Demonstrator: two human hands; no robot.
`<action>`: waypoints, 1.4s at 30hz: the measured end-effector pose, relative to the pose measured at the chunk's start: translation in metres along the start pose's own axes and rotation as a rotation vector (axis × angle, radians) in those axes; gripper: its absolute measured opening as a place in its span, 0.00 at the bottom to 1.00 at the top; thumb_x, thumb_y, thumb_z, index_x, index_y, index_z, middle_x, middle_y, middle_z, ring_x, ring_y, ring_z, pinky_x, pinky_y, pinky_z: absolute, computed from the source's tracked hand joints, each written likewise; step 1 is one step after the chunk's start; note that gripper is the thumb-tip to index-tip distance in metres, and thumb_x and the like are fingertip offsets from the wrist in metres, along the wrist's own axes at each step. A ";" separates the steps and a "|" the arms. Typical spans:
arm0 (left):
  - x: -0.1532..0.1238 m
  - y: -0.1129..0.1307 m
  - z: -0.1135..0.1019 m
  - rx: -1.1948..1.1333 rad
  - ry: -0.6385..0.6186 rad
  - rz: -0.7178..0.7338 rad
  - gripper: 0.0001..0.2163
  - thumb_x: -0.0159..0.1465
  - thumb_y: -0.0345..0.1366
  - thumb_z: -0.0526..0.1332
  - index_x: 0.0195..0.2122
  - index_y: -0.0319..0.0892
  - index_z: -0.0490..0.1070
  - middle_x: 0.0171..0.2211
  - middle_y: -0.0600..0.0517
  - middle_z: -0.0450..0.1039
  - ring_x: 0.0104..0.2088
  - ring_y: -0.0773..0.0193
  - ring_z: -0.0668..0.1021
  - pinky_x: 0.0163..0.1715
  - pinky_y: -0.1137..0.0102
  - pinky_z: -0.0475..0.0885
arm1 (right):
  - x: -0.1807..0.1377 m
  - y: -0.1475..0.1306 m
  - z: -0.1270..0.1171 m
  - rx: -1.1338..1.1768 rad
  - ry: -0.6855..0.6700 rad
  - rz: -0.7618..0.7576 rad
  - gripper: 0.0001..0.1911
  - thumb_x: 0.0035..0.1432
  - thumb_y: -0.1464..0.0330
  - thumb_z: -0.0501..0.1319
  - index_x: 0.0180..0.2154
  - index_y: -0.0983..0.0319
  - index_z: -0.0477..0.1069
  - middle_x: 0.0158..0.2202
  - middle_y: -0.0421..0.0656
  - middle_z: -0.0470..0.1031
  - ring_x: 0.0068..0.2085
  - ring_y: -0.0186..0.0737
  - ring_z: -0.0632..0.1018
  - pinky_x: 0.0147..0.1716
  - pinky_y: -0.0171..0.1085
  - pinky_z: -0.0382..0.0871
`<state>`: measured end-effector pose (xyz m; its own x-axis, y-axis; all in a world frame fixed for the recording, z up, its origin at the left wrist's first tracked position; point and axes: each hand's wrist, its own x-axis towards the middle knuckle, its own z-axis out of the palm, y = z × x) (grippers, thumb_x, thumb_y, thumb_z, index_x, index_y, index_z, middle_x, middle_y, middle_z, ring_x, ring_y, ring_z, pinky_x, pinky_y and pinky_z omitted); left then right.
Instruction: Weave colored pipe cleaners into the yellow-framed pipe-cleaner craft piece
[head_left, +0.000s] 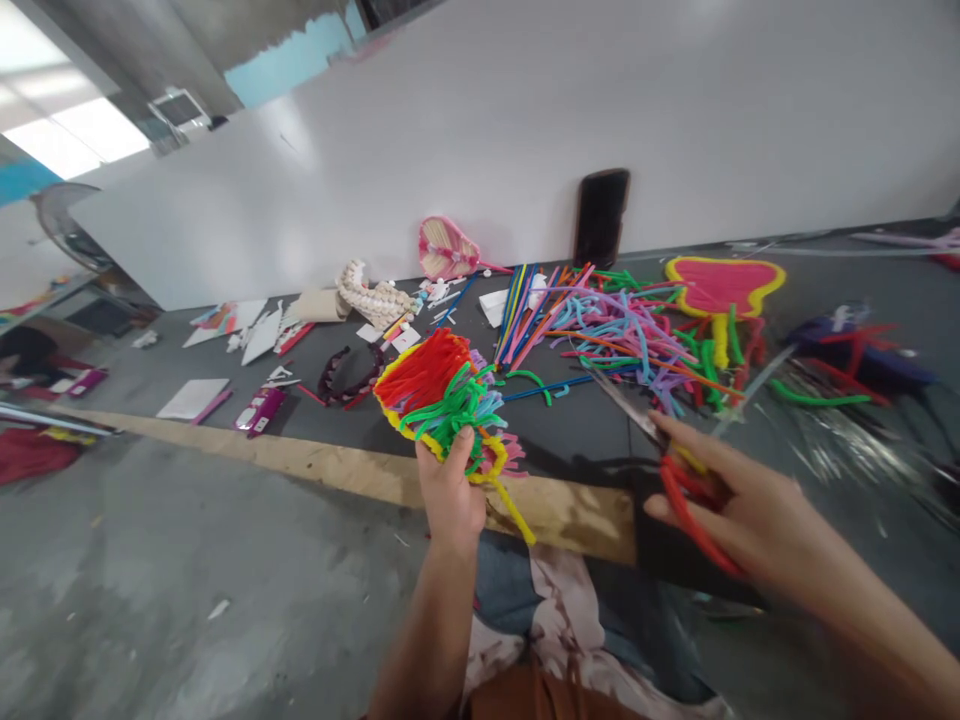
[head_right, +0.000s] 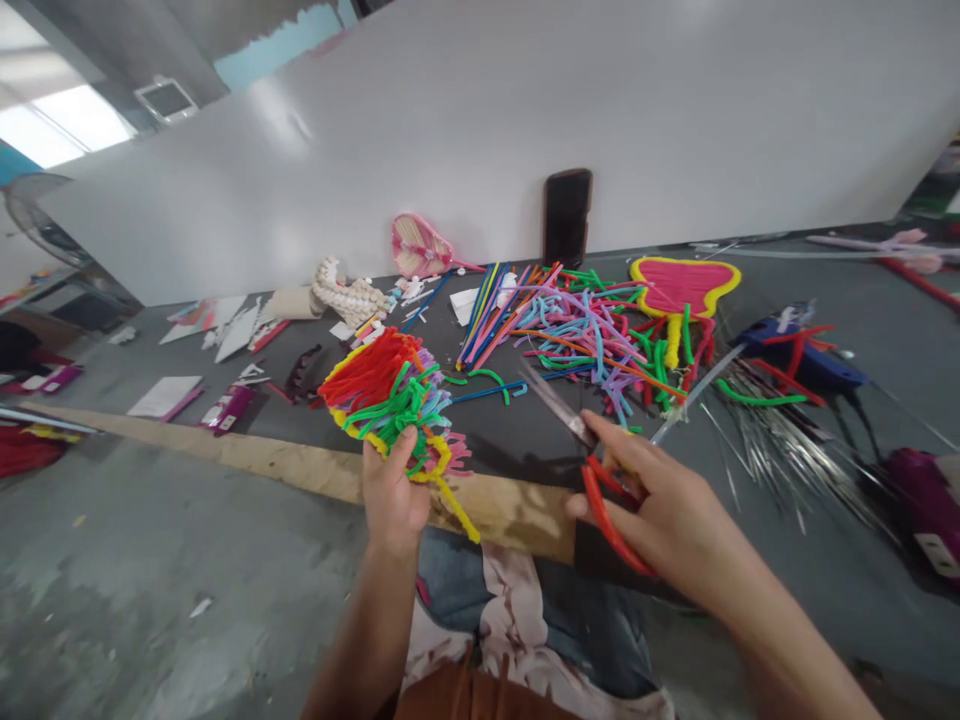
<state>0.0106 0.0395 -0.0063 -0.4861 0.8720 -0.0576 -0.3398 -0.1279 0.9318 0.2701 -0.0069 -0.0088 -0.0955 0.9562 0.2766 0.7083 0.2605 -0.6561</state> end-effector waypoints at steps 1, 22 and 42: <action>-0.001 0.000 0.002 -0.006 0.000 0.005 0.20 0.54 0.35 0.71 0.47 0.48 0.71 0.43 0.54 0.78 0.42 0.63 0.81 0.45 0.67 0.75 | -0.003 -0.008 0.003 0.049 -0.025 -0.024 0.30 0.56 0.57 0.64 0.59 0.57 0.66 0.39 0.46 0.80 0.32 0.42 0.81 0.26 0.34 0.74; -0.020 0.000 0.008 0.075 -0.040 -0.030 0.19 0.56 0.39 0.69 0.48 0.46 0.71 0.46 0.51 0.78 0.46 0.59 0.80 0.49 0.65 0.72 | -0.009 -0.044 0.055 0.099 -0.163 -0.098 0.22 0.58 0.67 0.62 0.56 0.59 0.71 0.43 0.46 0.82 0.38 0.42 0.84 0.36 0.35 0.79; -0.022 0.010 0.018 0.234 0.023 -0.044 0.15 0.55 0.34 0.69 0.43 0.43 0.71 0.39 0.51 0.78 0.38 0.62 0.80 0.41 0.69 0.72 | -0.011 -0.036 0.058 -0.131 -0.071 -0.211 0.21 0.61 0.64 0.60 0.56 0.59 0.71 0.41 0.47 0.83 0.33 0.42 0.84 0.29 0.34 0.77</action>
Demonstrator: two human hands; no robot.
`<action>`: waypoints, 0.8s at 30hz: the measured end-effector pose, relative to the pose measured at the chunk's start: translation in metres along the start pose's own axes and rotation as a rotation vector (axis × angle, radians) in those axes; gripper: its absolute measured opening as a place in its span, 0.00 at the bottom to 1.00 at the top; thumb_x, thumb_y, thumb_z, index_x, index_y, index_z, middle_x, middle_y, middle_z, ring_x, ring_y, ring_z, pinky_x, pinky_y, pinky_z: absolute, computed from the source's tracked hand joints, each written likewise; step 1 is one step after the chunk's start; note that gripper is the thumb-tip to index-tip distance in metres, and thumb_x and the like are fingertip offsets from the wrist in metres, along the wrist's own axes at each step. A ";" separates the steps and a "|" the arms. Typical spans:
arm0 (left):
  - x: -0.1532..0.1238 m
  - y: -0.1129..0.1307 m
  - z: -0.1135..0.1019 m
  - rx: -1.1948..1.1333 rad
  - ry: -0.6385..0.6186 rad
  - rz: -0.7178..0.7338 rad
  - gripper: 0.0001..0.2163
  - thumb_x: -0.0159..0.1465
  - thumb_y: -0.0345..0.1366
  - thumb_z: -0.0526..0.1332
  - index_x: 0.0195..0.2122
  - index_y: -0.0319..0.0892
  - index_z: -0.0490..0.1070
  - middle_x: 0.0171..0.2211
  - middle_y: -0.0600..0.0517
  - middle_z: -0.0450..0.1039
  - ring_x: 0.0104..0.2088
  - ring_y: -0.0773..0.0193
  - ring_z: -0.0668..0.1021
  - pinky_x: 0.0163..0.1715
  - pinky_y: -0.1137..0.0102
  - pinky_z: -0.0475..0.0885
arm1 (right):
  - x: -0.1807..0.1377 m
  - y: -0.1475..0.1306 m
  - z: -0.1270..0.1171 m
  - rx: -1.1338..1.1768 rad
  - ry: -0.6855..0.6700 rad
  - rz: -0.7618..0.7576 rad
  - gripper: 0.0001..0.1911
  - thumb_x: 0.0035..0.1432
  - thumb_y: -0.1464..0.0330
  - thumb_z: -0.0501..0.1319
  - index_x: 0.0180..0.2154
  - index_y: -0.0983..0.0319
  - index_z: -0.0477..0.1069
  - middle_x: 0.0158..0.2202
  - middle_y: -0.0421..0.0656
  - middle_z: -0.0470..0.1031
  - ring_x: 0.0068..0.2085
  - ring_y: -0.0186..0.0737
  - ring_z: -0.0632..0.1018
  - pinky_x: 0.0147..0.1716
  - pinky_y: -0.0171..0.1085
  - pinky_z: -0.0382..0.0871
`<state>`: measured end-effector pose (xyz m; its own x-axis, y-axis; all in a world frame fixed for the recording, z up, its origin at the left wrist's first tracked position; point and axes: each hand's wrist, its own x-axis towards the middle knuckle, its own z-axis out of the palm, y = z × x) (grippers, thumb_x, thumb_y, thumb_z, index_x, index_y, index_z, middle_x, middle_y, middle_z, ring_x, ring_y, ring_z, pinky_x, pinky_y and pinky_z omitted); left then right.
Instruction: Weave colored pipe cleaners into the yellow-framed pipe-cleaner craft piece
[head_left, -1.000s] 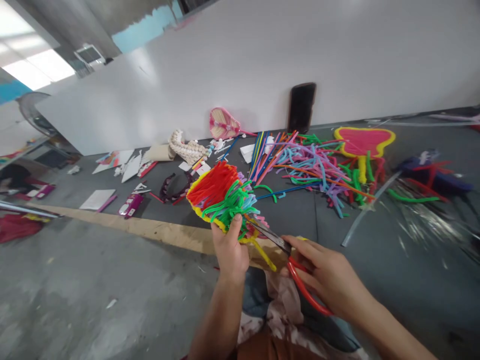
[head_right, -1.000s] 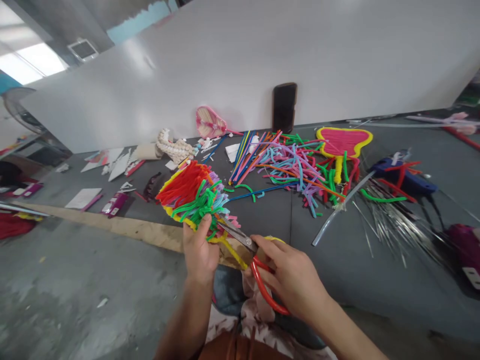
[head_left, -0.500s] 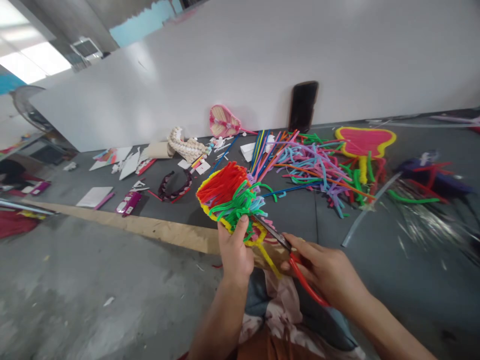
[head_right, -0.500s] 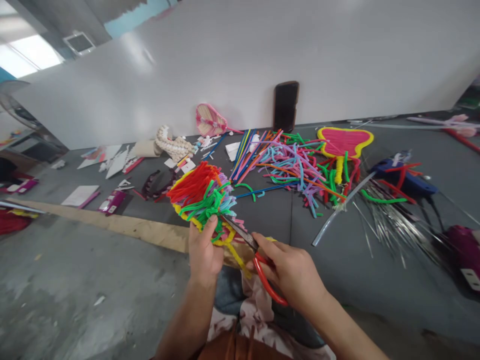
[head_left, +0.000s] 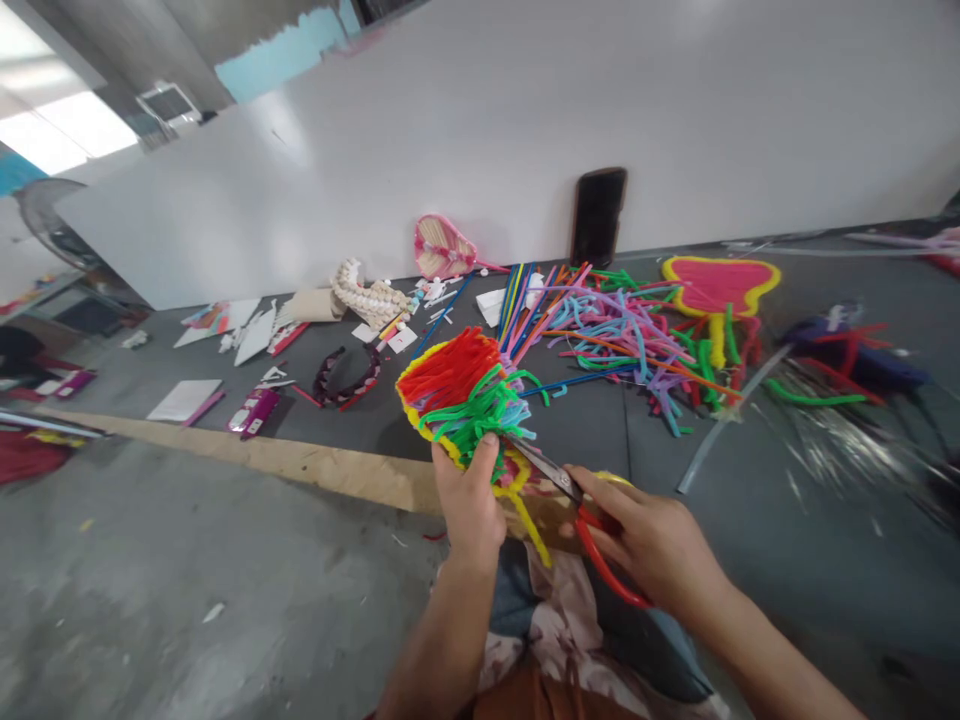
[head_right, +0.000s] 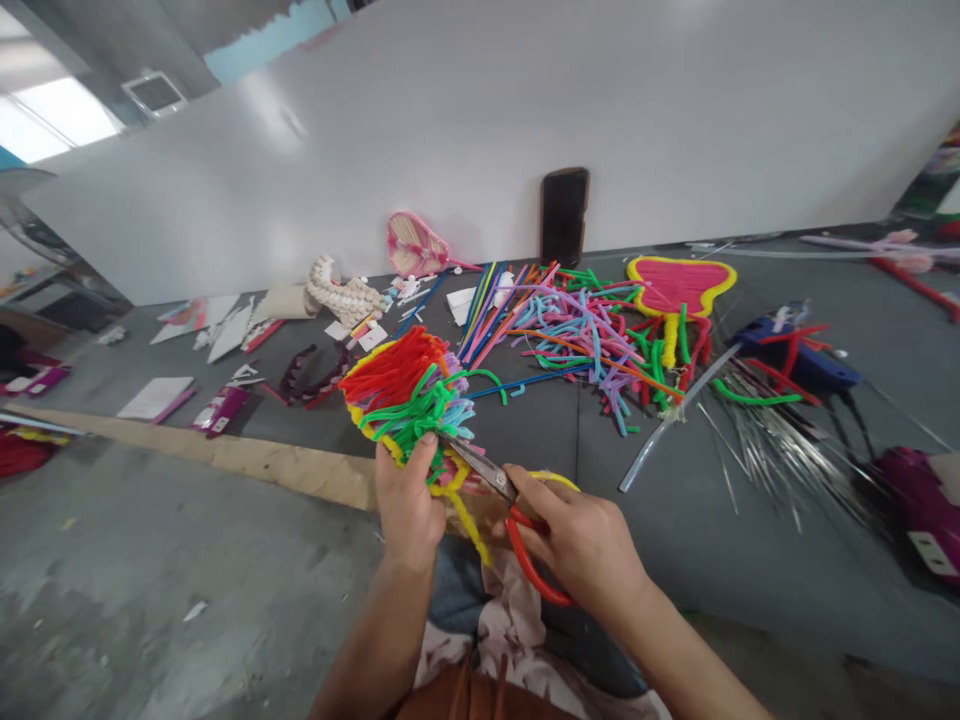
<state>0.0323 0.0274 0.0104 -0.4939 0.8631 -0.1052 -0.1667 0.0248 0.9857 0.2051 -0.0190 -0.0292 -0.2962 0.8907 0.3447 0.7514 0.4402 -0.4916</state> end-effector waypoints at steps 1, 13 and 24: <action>0.000 0.000 0.001 -0.021 -0.007 -0.011 0.15 0.54 0.33 0.68 0.43 0.43 0.71 0.38 0.52 0.78 0.37 0.62 0.80 0.41 0.69 0.73 | 0.001 0.001 -0.001 -0.001 0.002 0.003 0.21 0.61 0.63 0.60 0.56 0.59 0.70 0.42 0.47 0.82 0.34 0.42 0.84 0.30 0.34 0.77; -0.002 -0.006 0.002 -0.355 -0.170 -0.323 0.16 0.50 0.32 0.70 0.40 0.43 0.72 0.35 0.54 0.79 0.32 0.65 0.80 0.37 0.68 0.75 | 0.003 0.009 -0.019 -0.132 -0.017 -0.093 0.19 0.62 0.60 0.59 0.53 0.58 0.70 0.39 0.46 0.81 0.30 0.40 0.82 0.23 0.33 0.71; -0.005 -0.007 0.005 -0.326 -0.213 -0.326 0.15 0.50 0.29 0.69 0.39 0.41 0.72 0.35 0.53 0.79 0.33 0.64 0.80 0.37 0.69 0.74 | 0.005 0.011 -0.019 -0.262 0.041 -0.189 0.19 0.59 0.71 0.56 0.51 0.63 0.72 0.36 0.46 0.82 0.26 0.38 0.80 0.22 0.33 0.70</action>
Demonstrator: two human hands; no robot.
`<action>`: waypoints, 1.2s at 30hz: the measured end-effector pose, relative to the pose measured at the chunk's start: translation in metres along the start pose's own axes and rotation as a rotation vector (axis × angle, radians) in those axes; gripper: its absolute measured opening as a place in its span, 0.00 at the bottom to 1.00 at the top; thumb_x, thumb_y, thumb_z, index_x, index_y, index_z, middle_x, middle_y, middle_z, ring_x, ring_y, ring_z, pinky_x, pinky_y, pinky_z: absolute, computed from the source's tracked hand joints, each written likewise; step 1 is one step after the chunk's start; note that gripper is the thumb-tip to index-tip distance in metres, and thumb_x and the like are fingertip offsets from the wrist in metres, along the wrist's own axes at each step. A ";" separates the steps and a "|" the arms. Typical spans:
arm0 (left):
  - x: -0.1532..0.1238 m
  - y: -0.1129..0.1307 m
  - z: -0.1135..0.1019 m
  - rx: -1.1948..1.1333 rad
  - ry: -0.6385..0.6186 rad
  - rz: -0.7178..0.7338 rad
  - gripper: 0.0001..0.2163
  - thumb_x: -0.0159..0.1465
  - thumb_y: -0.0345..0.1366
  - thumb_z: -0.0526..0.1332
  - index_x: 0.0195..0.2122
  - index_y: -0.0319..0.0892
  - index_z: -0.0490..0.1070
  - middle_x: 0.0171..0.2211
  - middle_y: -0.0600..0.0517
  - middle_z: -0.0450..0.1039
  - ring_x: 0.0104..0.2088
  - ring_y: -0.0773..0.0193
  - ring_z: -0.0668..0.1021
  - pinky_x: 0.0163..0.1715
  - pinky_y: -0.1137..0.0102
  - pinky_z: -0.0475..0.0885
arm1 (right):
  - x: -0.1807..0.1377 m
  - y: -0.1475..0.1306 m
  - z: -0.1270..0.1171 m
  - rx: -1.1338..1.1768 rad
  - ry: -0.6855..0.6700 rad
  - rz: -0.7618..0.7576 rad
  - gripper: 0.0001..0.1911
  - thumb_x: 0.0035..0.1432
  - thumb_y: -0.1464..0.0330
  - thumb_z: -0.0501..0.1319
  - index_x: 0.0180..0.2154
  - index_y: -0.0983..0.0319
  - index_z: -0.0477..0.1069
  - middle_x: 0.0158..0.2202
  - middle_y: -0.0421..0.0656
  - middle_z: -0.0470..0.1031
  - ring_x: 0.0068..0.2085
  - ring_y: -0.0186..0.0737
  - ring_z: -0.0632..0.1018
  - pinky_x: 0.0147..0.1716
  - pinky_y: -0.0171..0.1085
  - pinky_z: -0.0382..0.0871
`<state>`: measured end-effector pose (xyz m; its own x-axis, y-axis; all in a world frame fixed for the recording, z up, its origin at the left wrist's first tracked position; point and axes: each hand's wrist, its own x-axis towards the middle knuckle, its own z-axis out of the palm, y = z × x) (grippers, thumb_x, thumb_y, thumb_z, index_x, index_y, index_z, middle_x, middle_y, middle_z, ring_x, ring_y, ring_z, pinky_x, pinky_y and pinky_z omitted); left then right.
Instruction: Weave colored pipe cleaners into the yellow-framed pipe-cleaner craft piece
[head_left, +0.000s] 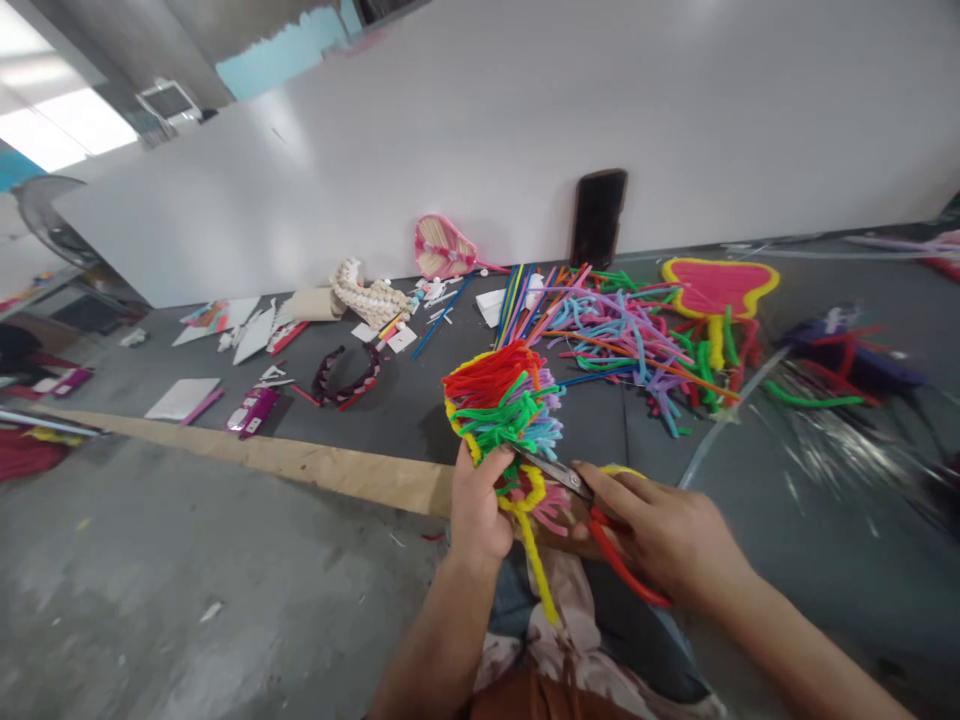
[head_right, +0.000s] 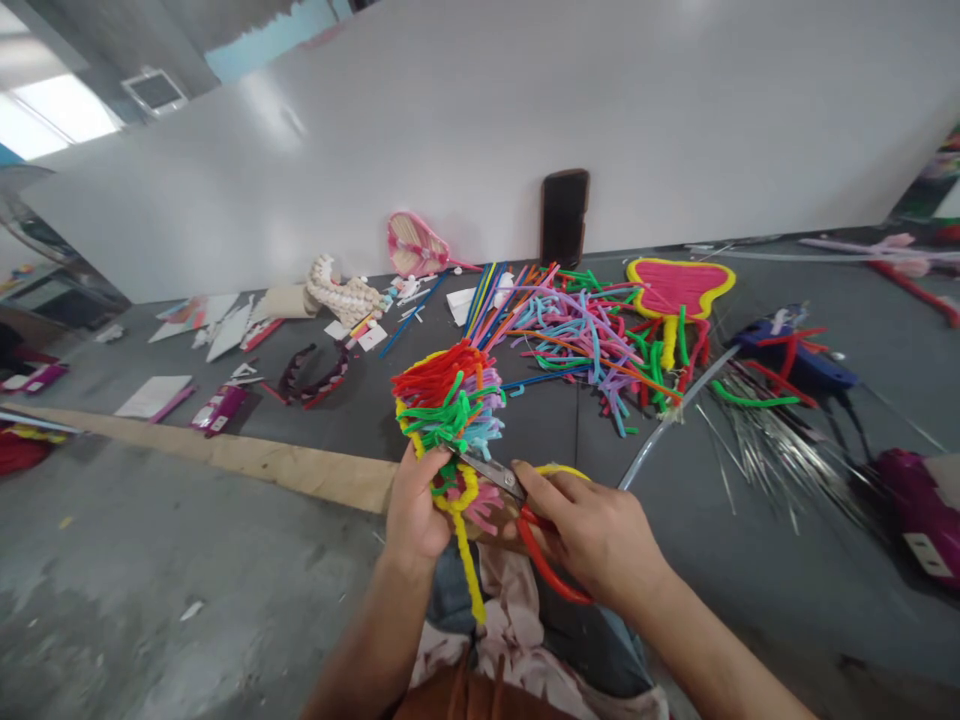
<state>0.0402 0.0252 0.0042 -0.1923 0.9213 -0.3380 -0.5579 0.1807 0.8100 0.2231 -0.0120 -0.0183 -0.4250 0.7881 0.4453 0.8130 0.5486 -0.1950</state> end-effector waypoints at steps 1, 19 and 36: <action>0.000 0.000 0.001 -0.001 0.009 -0.004 0.14 0.50 0.30 0.69 0.39 0.41 0.72 0.34 0.53 0.79 0.32 0.65 0.80 0.36 0.69 0.74 | 0.000 0.000 0.001 -0.008 0.003 -0.008 0.20 0.58 0.73 0.55 0.51 0.63 0.72 0.36 0.46 0.82 0.26 0.38 0.80 0.22 0.33 0.70; 0.043 0.017 -0.001 0.004 0.002 0.219 0.19 0.47 0.30 0.72 0.40 0.43 0.71 0.34 0.55 0.79 0.32 0.65 0.80 0.34 0.69 0.75 | -0.001 0.056 -0.004 -0.214 -0.073 0.416 0.22 0.63 0.61 0.56 0.55 0.64 0.69 0.41 0.54 0.80 0.40 0.55 0.81 0.32 0.46 0.75; 0.008 0.001 -0.001 0.155 -0.127 0.173 0.23 0.46 0.33 0.75 0.42 0.44 0.70 0.33 0.55 0.79 0.29 0.68 0.80 0.34 0.71 0.77 | 0.073 -0.009 -0.009 0.428 0.251 0.216 0.09 0.64 0.70 0.57 0.33 0.60 0.75 0.31 0.44 0.75 0.35 0.41 0.75 0.34 0.37 0.69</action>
<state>0.0374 0.0329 0.0016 -0.1657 0.9772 -0.1326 -0.3935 0.0578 0.9175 0.1886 0.0384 0.0233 -0.1154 0.8333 0.5406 0.6141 0.4877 -0.6205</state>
